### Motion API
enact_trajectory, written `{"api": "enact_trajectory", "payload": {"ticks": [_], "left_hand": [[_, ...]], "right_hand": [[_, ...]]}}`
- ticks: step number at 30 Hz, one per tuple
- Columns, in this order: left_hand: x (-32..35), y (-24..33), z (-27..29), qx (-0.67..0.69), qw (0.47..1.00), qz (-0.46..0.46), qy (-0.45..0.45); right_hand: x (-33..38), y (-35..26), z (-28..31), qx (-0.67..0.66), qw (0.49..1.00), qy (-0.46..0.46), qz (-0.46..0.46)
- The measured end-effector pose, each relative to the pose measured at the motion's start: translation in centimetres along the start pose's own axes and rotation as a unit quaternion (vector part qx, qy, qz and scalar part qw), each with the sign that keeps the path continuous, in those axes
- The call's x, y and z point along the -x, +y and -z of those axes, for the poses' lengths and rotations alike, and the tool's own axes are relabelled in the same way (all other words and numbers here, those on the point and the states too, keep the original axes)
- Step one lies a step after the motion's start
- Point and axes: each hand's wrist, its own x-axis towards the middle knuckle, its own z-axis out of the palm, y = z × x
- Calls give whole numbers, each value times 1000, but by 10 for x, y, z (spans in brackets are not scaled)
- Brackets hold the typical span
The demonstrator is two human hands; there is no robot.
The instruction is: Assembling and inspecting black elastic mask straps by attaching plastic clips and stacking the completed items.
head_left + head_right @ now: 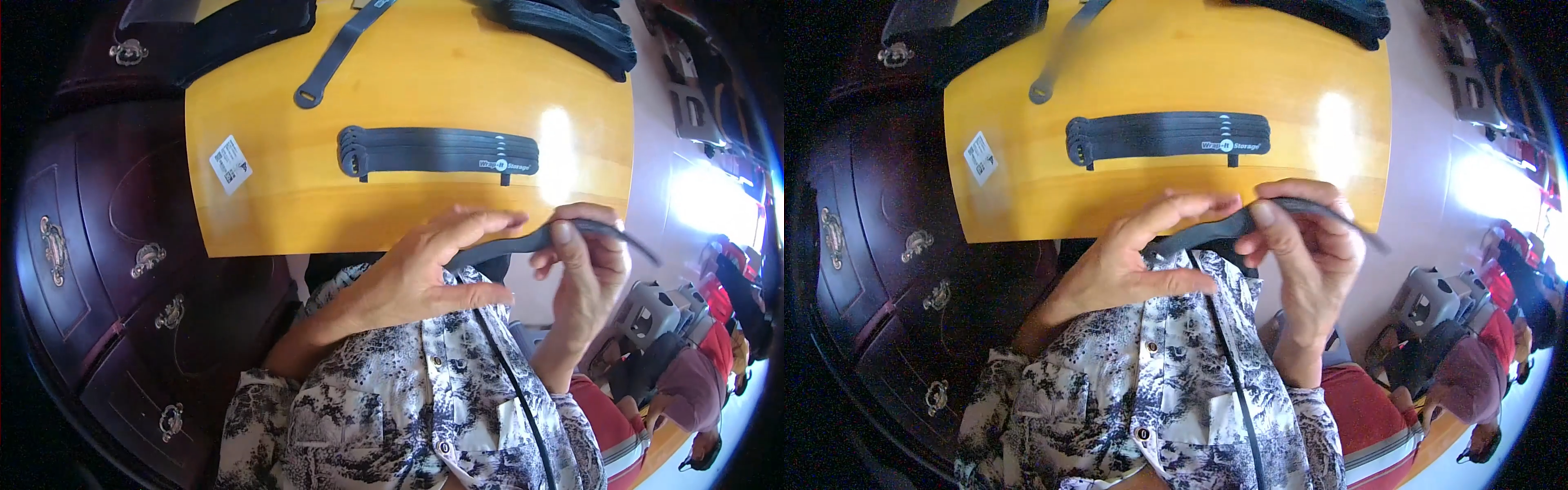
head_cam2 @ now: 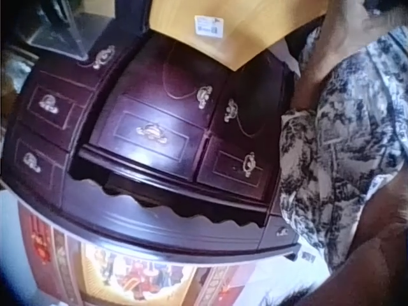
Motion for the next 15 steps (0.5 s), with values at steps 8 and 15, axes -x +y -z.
{"api": "enact_trajectory", "payload": {"ticks": [8,15], "left_hand": [[37,-8,43,61,967,224,104],[40,-30,56,-77,950,71,295]], "right_hand": [[-6,45,-8,-64,993,2,-97],[-14,52,-10,13,989,-4,-148]]}}
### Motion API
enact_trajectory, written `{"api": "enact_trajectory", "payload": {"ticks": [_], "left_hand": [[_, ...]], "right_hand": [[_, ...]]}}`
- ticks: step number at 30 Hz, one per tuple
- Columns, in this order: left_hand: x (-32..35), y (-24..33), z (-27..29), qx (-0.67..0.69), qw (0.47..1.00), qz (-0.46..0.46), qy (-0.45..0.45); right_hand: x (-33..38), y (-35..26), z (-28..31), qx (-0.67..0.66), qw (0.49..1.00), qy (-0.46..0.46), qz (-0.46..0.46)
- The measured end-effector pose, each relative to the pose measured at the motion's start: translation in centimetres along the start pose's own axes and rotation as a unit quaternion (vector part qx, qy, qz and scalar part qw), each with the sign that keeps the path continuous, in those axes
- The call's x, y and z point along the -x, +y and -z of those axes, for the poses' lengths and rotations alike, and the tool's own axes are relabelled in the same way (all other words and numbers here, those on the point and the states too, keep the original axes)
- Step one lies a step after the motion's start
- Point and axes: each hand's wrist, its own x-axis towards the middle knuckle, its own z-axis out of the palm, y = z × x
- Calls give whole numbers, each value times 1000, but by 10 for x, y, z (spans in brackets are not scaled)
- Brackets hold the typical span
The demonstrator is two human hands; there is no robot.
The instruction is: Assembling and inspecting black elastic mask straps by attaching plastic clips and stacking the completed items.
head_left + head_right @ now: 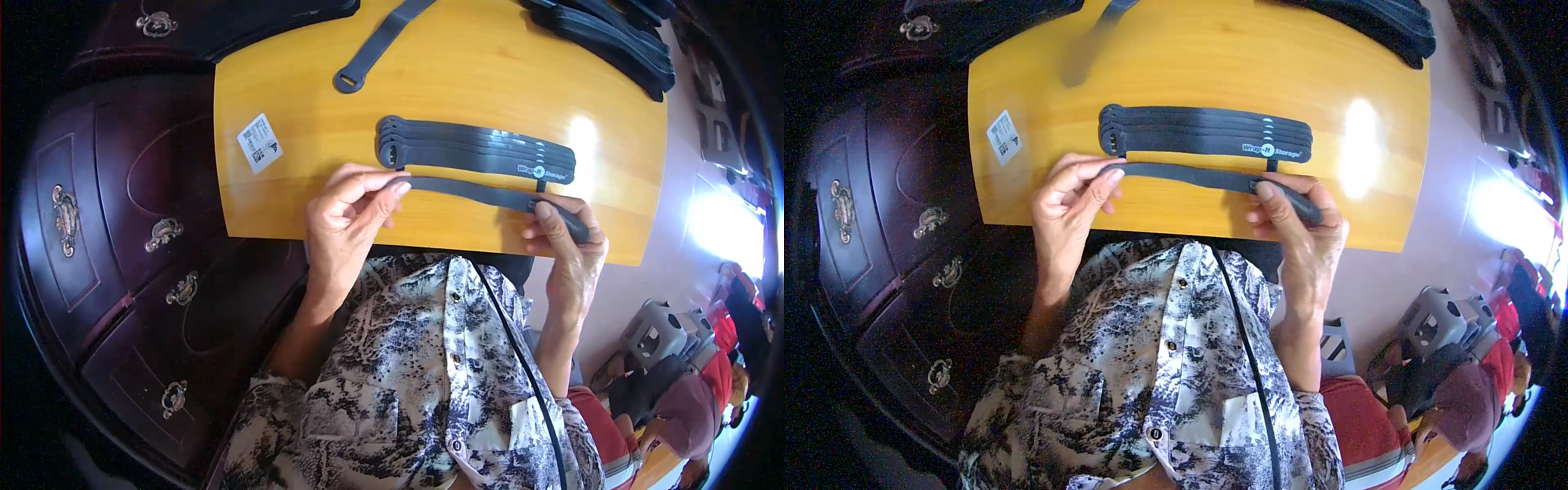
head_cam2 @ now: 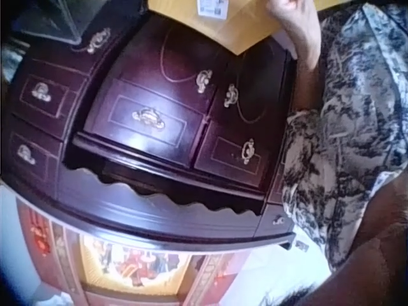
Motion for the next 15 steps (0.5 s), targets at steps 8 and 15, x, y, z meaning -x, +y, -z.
{"api": "enact_trajectory", "payload": {"ticks": [8,15], "left_hand": [[-1,-5,9,118,988,95,-13],[-5,-7,9,21,1000,13,6]], "right_hand": [[-10,5,26,47,996,-3,76],[-7,-6,21,96,995,16,20]]}}
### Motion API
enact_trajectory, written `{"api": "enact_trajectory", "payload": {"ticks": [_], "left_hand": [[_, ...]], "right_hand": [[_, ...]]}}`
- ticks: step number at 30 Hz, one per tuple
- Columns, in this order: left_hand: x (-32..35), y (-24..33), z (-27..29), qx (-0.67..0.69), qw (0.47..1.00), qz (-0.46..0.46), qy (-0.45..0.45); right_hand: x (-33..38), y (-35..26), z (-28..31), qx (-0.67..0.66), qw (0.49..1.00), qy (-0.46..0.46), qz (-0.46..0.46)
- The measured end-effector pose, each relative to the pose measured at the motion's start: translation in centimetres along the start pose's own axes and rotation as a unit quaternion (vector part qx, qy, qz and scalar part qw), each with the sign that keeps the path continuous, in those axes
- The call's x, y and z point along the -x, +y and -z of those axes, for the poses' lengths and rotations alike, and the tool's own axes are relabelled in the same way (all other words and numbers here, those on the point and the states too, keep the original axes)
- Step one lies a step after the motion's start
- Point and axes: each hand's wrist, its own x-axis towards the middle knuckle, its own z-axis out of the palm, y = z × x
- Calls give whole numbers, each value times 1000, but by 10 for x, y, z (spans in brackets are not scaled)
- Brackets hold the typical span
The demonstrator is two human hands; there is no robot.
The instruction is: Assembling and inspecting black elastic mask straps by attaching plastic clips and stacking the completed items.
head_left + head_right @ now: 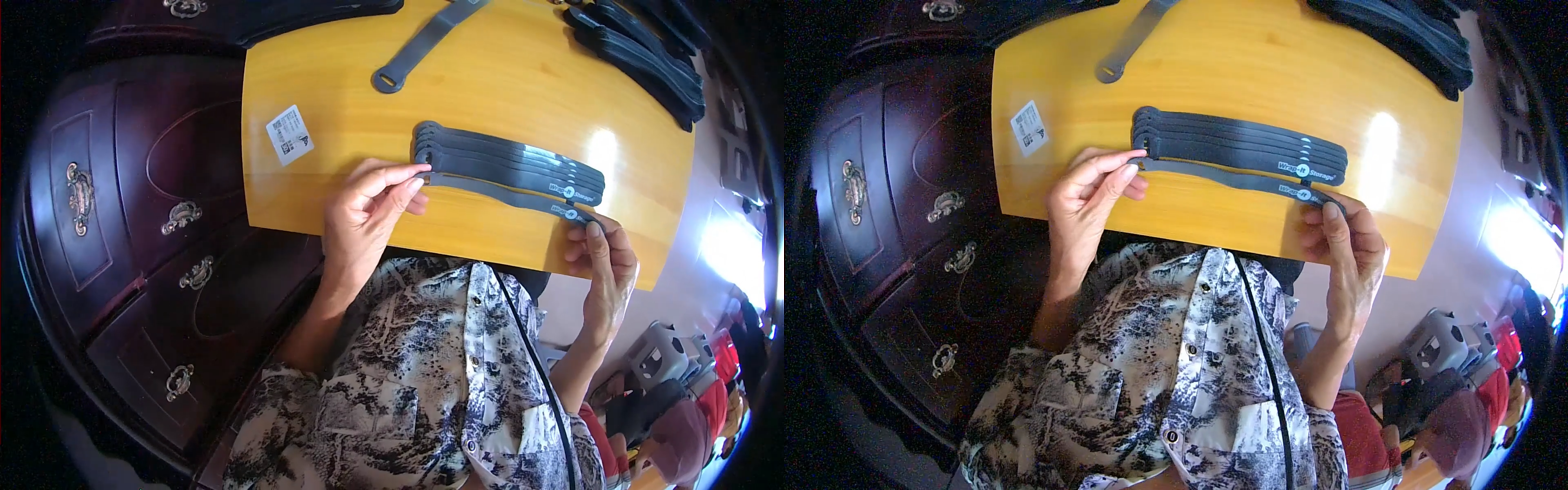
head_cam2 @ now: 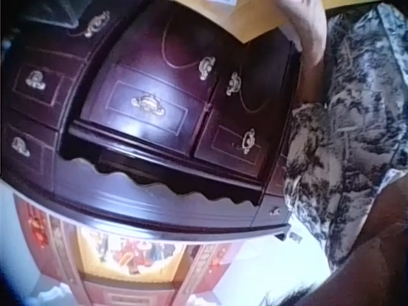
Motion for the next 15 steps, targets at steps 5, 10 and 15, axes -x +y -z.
{"api": "enact_trajectory", "payload": {"ticks": [5,10,15], "left_hand": [[1,0,-5,34,996,47,62],[-2,-2,-7,21,997,51,60],[-3,-3,-9,0,997,35,65]], "right_hand": [[-3,5,5,21,999,22,40],[-5,10,8,9,998,47,45],[-6,11,8,8,998,51,43]]}}
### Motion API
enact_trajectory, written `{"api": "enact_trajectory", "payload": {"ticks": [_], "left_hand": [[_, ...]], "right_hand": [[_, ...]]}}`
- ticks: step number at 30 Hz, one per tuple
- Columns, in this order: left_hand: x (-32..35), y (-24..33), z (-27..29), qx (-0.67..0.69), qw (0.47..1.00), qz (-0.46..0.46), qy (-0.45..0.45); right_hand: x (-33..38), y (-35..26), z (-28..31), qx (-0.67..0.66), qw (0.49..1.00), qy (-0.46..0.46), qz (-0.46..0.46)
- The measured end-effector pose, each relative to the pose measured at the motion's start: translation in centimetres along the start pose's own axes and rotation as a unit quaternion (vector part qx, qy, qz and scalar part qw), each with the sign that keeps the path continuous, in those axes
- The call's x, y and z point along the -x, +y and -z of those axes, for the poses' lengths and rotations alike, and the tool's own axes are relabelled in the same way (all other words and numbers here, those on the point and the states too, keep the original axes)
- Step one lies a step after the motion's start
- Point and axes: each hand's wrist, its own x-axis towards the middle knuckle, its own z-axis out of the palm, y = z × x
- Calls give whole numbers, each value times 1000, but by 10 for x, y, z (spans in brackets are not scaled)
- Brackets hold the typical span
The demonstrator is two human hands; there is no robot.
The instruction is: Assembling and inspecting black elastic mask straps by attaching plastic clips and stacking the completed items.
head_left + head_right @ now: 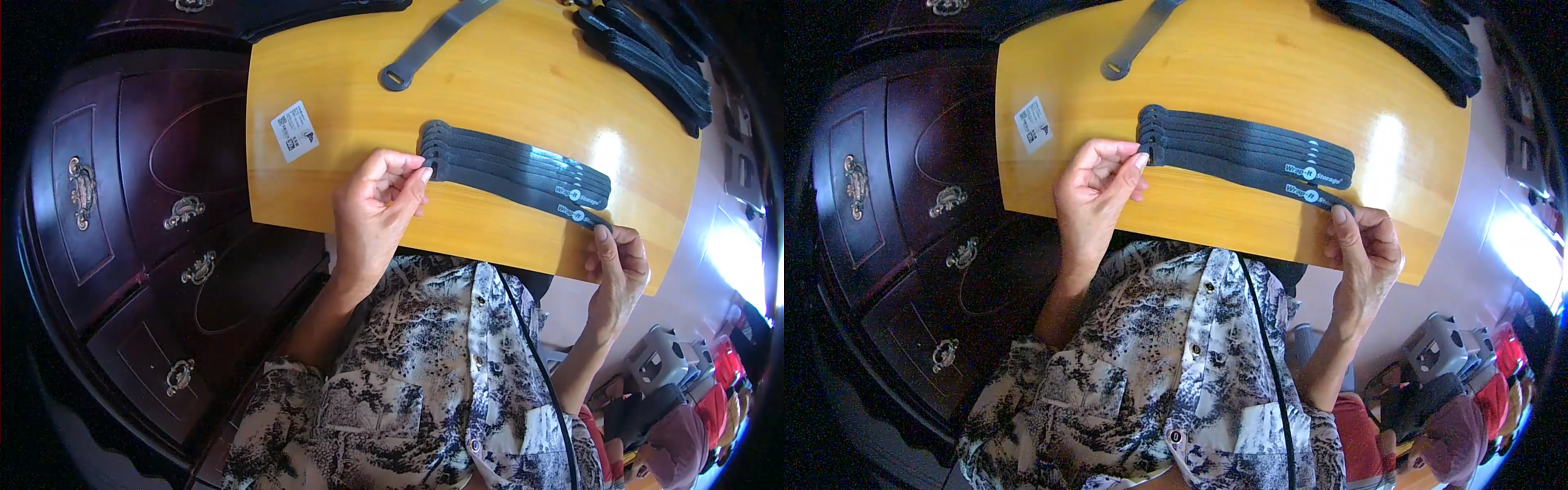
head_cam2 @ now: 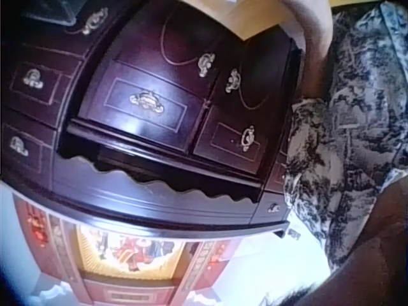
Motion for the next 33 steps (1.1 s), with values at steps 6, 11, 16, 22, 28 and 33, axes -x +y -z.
{"api": "enact_trajectory", "payload": {"ticks": [6,11,16,22,28,33], "left_hand": [[-2,2,-2,-15,1000,13,10],[-3,6,-3,-30,999,34,5],[-6,9,-5,-23,999,30,14],[-7,7,-3,-43,999,26,2],[-8,6,-5,-71,997,21,6],[-9,5,-7,-71,997,19,18]], "right_hand": [[-1,2,0,-7,1000,-3,4],[-3,3,-1,-7,1000,-10,15],[-2,1,-3,6,1000,6,12],[-3,2,-3,-3,1000,5,16],[-4,1,-5,-7,1000,5,14],[-5,-2,-6,-9,1000,15,8]]}}
